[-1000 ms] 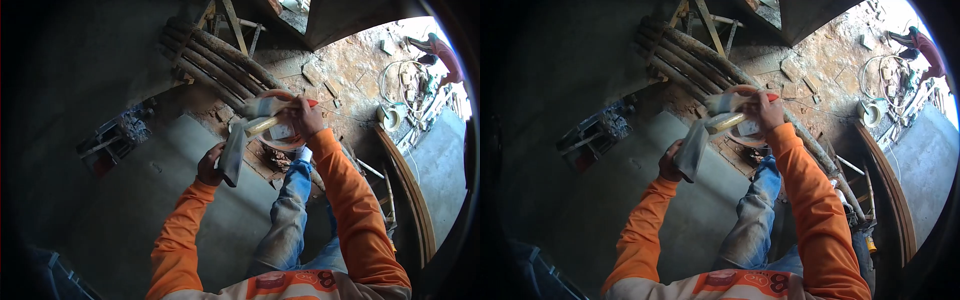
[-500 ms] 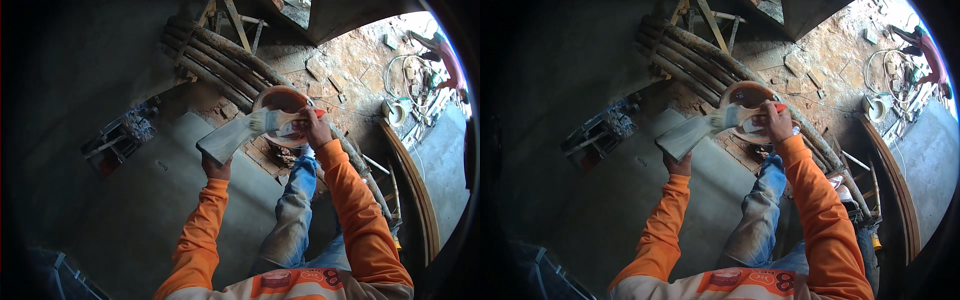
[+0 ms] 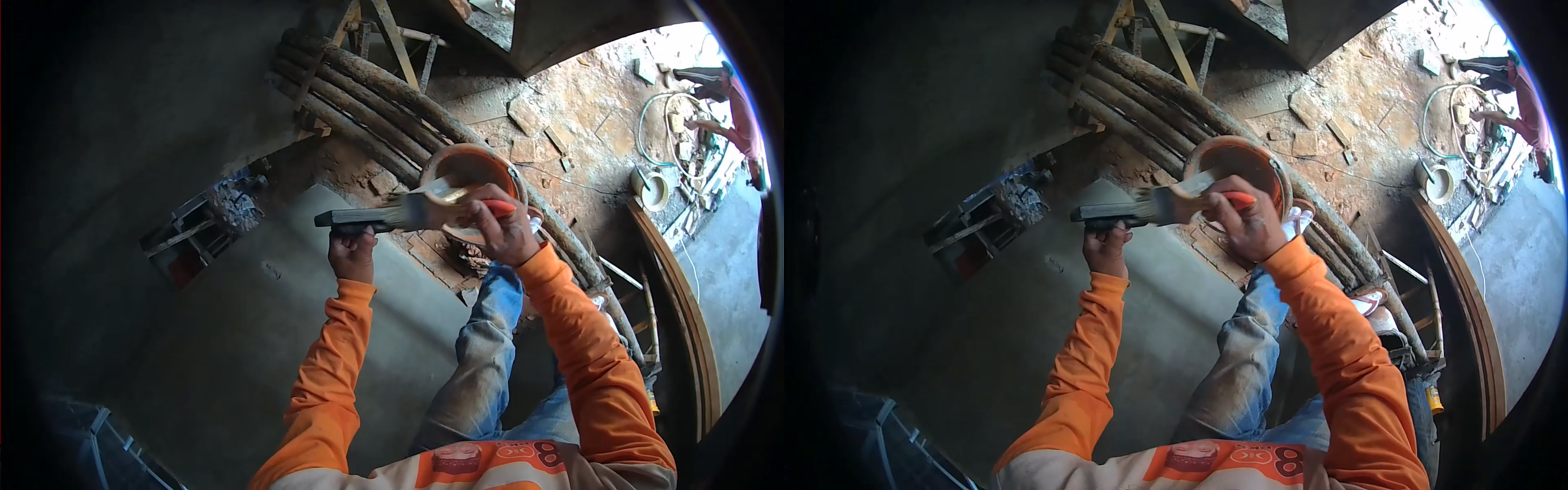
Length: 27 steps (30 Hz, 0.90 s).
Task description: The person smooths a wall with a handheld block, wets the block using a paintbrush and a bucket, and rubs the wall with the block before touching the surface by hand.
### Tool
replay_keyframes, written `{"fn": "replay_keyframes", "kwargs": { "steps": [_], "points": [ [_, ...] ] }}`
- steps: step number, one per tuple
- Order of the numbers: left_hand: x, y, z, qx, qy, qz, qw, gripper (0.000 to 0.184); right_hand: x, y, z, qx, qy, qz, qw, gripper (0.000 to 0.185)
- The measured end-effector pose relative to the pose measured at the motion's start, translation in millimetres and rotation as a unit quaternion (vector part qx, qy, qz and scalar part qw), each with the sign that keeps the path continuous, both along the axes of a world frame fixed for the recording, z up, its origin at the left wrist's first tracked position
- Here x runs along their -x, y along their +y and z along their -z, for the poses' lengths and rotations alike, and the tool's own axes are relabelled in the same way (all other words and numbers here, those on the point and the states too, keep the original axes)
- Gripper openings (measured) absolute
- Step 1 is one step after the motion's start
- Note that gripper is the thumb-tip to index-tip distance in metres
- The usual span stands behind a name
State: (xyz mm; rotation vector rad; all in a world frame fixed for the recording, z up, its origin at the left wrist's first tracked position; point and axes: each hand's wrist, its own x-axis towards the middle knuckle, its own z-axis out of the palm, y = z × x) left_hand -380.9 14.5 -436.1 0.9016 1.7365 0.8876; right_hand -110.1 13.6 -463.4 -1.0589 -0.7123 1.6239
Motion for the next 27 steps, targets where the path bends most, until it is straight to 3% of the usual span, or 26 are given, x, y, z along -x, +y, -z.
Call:
{"fn": "replay_keyframes", "kwargs": {
  "steps": [3,6,10,12,14,17,18,19,20,21,23,24,26,27],
  "points": [
    [-4.5,7.9,-13.8,0.010,0.033,-0.046,0.998,0.032,-9.5,0.7,28.3,-0.041,-0.213,-0.039,0.975,0.007],
    [-7.8,9.9,-11.5,-0.009,0.066,-0.052,0.996,0.031,-19.9,5.1,13.8,-0.113,-0.270,-0.043,0.955,0.009],
    [-4.7,0.4,6.6,-0.015,0.055,-0.026,0.998,0.030,-1.1,12.5,-31.7,-0.157,-0.193,-0.083,0.965,0.021],
    [-6.9,-6.5,16.4,-0.001,0.146,0.044,0.988,0.033,11.0,12.1,-55.7,-0.146,-0.153,-0.115,0.971,0.027],
    [7.4,-18.3,32.0,0.007,0.042,-0.008,0.999,0.042,18.7,17.1,-79.5,-0.217,-0.123,-0.060,0.967,0.027],
    [40.1,-27.3,47.0,0.055,-0.018,-0.060,0.997,0.046,14.3,17.2,-80.1,-0.226,-0.091,-0.024,0.969,0.017],
    [41.0,-23.1,34.3,0.029,0.103,0.083,0.991,0.049,10.7,12.7,-63.7,-0.229,-0.071,-0.014,0.971,0.015],
    [40.3,-21.0,22.1,0.001,0.220,0.221,0.950,0.052,4.0,3.3,-51.3,-0.084,-0.018,-0.055,0.995,0.014],
    [31.0,-19.0,5.1,0.002,0.222,0.221,0.950,0.052,2.6,-1.8,-34.7,0.044,0.071,-0.027,0.996,0.016],
    [17.3,-17.0,-13.0,-0.022,0.173,0.163,0.971,0.056,-3.8,-7.1,-12.9,0.100,0.090,-0.011,0.991,0.018],
    [23.5,-19.7,-18.6,-0.035,0.005,0.045,0.998,0.061,-16.4,-12.4,14.9,0.151,0.099,0.035,0.983,0.021],
    [28.6,-17.8,-21.0,-0.028,-0.109,-0.024,0.993,0.063,-22.3,-12.1,25.3,0.096,-0.012,-0.004,0.995,0.022],
    [30.5,-19.9,-30.5,-0.062,0.057,0.153,0.985,0.064,-32.0,-11.8,30.6,0.115,-0.010,0.011,0.993,0.023],
    [36.9,-21.8,-28.1,-0.025,0.085,0.180,0.980,0.062,-32.4,-3.8,17.8,0.144,0.049,0.026,0.988,0.023]
  ]
}}
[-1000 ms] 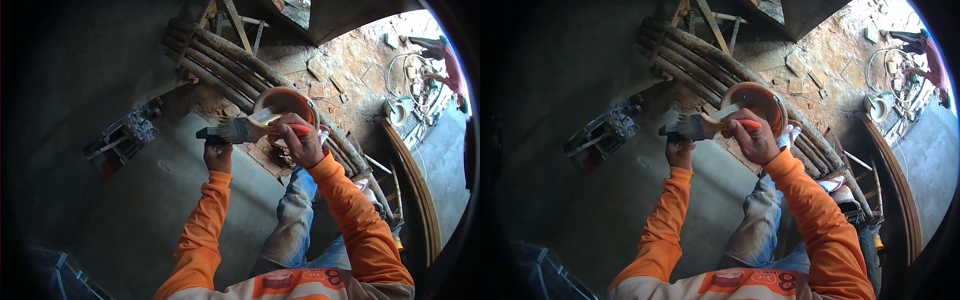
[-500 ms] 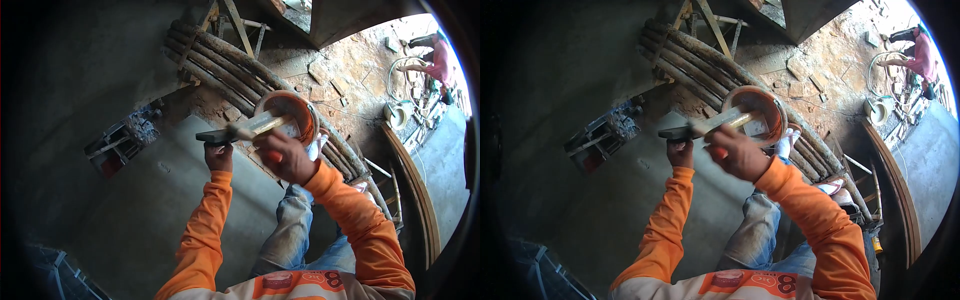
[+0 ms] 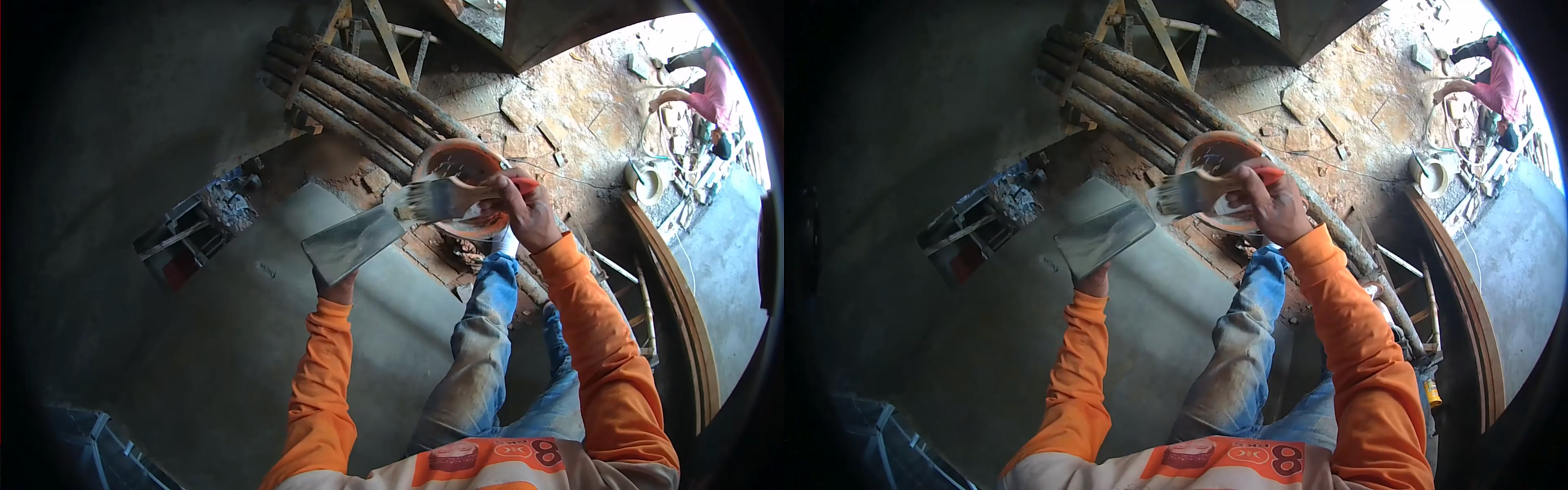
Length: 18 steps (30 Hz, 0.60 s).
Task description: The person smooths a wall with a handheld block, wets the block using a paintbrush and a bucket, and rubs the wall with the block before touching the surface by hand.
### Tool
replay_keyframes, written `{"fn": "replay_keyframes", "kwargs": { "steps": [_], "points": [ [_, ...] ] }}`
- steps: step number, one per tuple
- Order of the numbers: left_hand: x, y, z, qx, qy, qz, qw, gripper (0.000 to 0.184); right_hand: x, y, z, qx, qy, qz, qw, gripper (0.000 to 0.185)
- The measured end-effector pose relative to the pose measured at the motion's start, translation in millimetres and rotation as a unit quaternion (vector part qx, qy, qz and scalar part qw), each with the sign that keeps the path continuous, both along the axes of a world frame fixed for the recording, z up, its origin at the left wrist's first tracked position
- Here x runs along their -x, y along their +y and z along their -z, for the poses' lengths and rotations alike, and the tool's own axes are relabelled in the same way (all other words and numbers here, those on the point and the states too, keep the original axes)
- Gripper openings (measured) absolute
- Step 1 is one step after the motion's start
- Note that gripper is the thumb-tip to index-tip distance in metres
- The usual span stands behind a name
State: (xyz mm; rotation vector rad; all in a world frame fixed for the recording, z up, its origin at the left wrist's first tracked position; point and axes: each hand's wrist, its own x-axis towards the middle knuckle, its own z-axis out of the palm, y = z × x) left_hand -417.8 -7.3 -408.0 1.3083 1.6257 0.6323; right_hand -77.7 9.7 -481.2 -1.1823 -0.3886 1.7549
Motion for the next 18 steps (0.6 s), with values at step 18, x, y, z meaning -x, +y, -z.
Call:
{"fn": "replay_keyframes", "kwargs": {
  "steps": [18],
  "points": [
    [-1.0,-7.6,21.5,0.005,-0.035,-0.002,0.999,0.060,16.5,-1.7,-19.1,0.039,0.182,0.048,0.981,0.023]
  ]
}}
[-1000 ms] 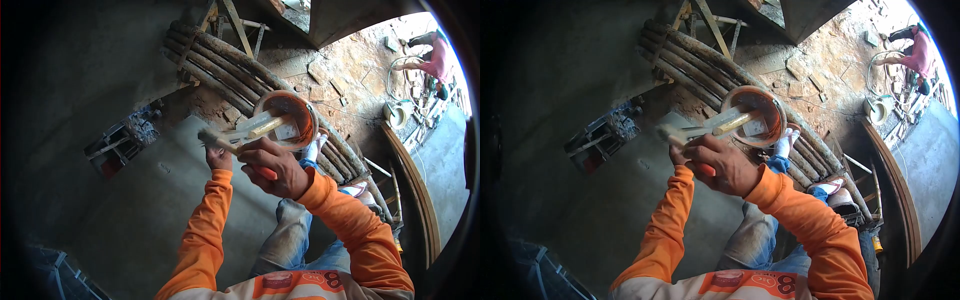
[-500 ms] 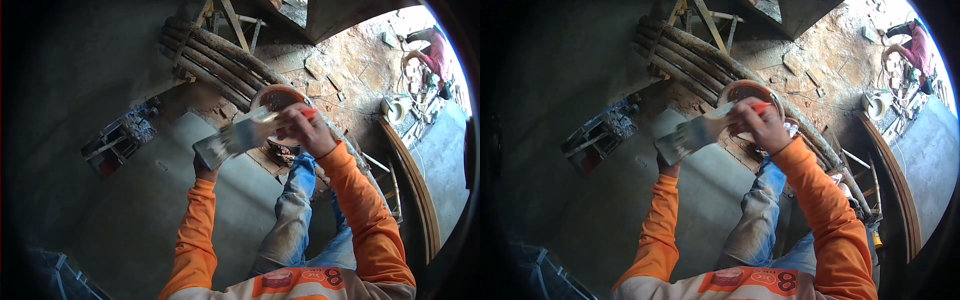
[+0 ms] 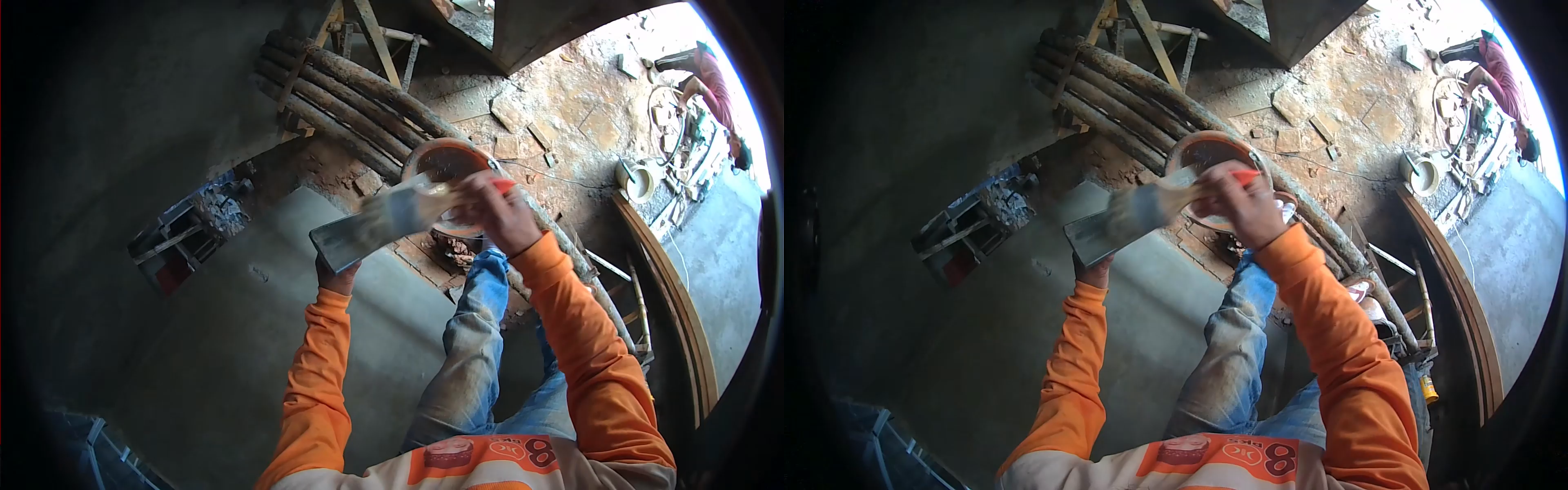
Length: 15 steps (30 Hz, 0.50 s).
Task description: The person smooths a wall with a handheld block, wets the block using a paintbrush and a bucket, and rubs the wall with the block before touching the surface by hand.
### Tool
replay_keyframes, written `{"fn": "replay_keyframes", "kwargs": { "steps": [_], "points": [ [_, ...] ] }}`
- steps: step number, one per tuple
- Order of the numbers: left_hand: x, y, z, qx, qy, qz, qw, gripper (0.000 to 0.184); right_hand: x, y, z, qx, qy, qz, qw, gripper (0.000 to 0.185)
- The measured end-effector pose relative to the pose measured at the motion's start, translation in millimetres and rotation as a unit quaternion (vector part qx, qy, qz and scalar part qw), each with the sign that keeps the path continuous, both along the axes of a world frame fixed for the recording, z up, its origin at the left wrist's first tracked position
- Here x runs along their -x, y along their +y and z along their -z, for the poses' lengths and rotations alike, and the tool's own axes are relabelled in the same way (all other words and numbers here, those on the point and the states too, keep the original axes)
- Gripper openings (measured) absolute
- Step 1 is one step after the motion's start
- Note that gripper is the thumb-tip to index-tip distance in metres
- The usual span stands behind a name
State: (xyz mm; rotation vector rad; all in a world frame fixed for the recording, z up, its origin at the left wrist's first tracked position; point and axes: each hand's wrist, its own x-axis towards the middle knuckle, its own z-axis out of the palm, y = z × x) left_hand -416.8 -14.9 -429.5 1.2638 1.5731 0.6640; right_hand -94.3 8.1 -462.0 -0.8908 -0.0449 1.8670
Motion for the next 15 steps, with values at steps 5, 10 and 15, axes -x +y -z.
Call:
{"fn": "replay_keyframes", "kwargs": {
  "steps": [5,10,15],
  "points": [
    [-6.4,-4.0,-7.7,-0.012,0.001,-0.052,0.999,0.060,-4.1,-13.7,34.2,0.013,-0.054,-0.050,0.997,0.023],
    [-4.4,-7.1,-16.4,-0.029,-0.001,-0.021,0.999,0.058,-16.2,-18.7,39.0,-0.005,-0.147,-0.047,0.988,0.021],
    [-2.6,-13.4,-1.7,0.015,0.031,-0.008,0.999,0.063,-9.3,-9.2,11.4,-0.035,-0.086,-0.075,0.993,0.022]
  ]
}}
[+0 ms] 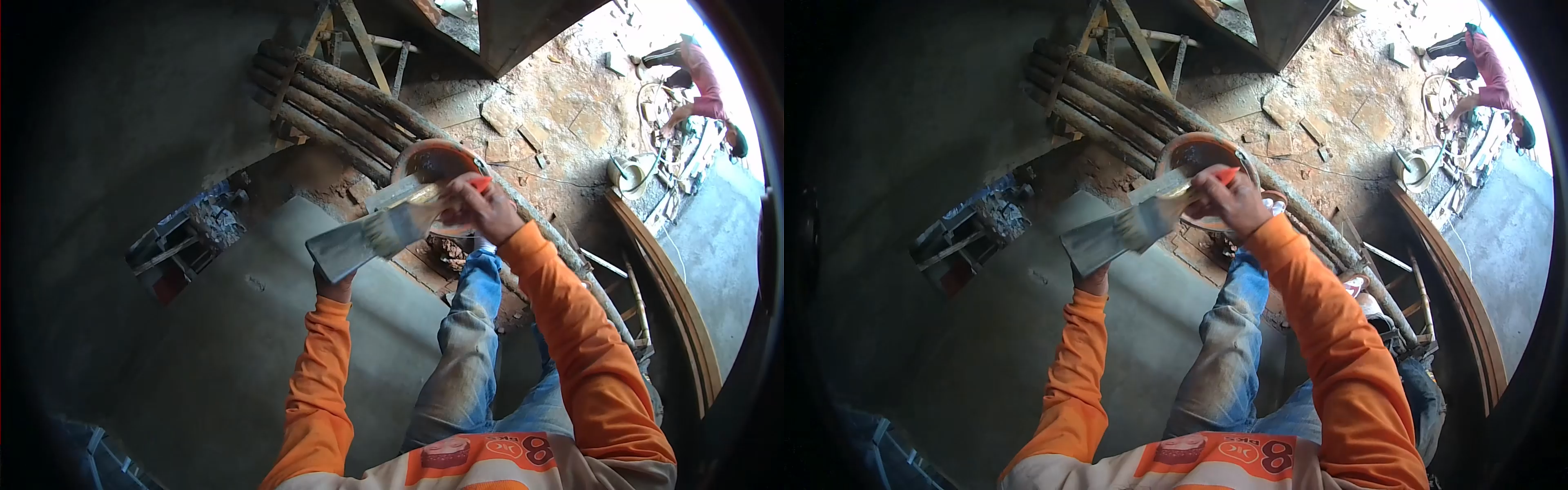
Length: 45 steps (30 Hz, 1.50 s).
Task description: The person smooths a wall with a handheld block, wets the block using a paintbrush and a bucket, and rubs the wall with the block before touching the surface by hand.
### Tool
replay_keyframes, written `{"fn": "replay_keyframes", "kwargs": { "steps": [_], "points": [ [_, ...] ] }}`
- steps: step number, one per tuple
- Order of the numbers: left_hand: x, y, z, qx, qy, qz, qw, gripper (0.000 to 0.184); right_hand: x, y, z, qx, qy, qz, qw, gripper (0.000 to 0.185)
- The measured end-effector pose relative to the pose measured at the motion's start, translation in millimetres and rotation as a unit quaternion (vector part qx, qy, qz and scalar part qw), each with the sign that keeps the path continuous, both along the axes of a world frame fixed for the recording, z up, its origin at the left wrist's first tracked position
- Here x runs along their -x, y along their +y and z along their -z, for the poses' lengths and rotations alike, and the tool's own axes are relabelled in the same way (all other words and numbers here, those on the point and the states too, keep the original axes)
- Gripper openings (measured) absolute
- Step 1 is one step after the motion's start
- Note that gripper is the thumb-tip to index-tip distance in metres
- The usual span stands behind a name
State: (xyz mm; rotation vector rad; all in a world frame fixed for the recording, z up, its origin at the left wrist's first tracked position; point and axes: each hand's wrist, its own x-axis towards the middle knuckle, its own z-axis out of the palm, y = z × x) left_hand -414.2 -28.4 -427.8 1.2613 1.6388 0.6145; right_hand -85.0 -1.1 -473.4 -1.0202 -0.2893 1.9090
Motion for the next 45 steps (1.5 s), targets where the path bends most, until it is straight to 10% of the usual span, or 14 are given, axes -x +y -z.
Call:
{"fn": "replay_keyframes", "kwargs": {
  "steps": [4,10,16,20,22,24,25,31,40,42,43,45],
  "points": [
    [-1.8,-0.3,-11.9,-0.035,-0.047,0.026,0.998,0.063,-12.3,-1.1,37.1,-0.002,-0.124,0.003,0.992,0.026],
    [-0.8,0.0,-4.9,0.030,0.002,0.046,0.998,0.059,9.1,1.2,-15.2,0.054,0.086,0.048,0.994,0.025],
    [-7.4,8.7,-26.7,0.007,0.089,0.164,0.982,0.052,1.8,6.2,15.2,0.075,-0.071,0.093,0.990,0.024],
    [-0.3,4.9,-3.7,0.161,-0.131,-0.011,0.978,0.050,25.3,-0.1,-7.9,0.080,0.210,0.048,0.973,0.029],
    [5.2,0.4,3.0,0.181,-0.184,-0.046,0.965,0.050,26.2,-7.3,11.3,0.163,0.162,0.087,0.969,0.028],
    [-17.0,18.9,-34.8,-0.101,0.167,0.325,0.925,0.049,6.7,-18.4,52.4,0.163,0.015,0.073,0.984,0.027],
    [-23.0,20.7,-41.8,-0.107,0.162,0.328,0.924,0.049,0.2,-21.0,69.6,0.181,-0.043,0.106,0.977,0.026],
    [-42.8,-19.2,-56.8,0.017,-0.208,-0.059,0.976,0.066,8.3,-65.4,101.9,-0.038,-0.558,-0.044,0.828,0.032],
    [-158.9,-28.6,-140.6,0.178,-0.441,-0.135,0.870,0.055,-47.5,-214.8,31.5,0.015,-0.530,-0.213,0.821,0.055],
    [-180.7,-47.5,-148.9,0.200,-0.435,-0.095,0.873,0.051,-74.7,-292.2,-38.0,0.080,-0.637,-0.409,0.649,0.059],
    [-206.3,-49.4,-171.4,0.230,-0.452,-0.073,0.859,0.049,-90.6,-339.1,-66.4,0.181,-0.579,-0.477,0.636,0.059],
    [-245.8,-67.1,-199.9,0.250,-0.445,-0.009,0.860,0.047,-81.1,-488.9,-15.6,-0.008,-0.651,-0.452,0.609,0.049]
  ]
}}
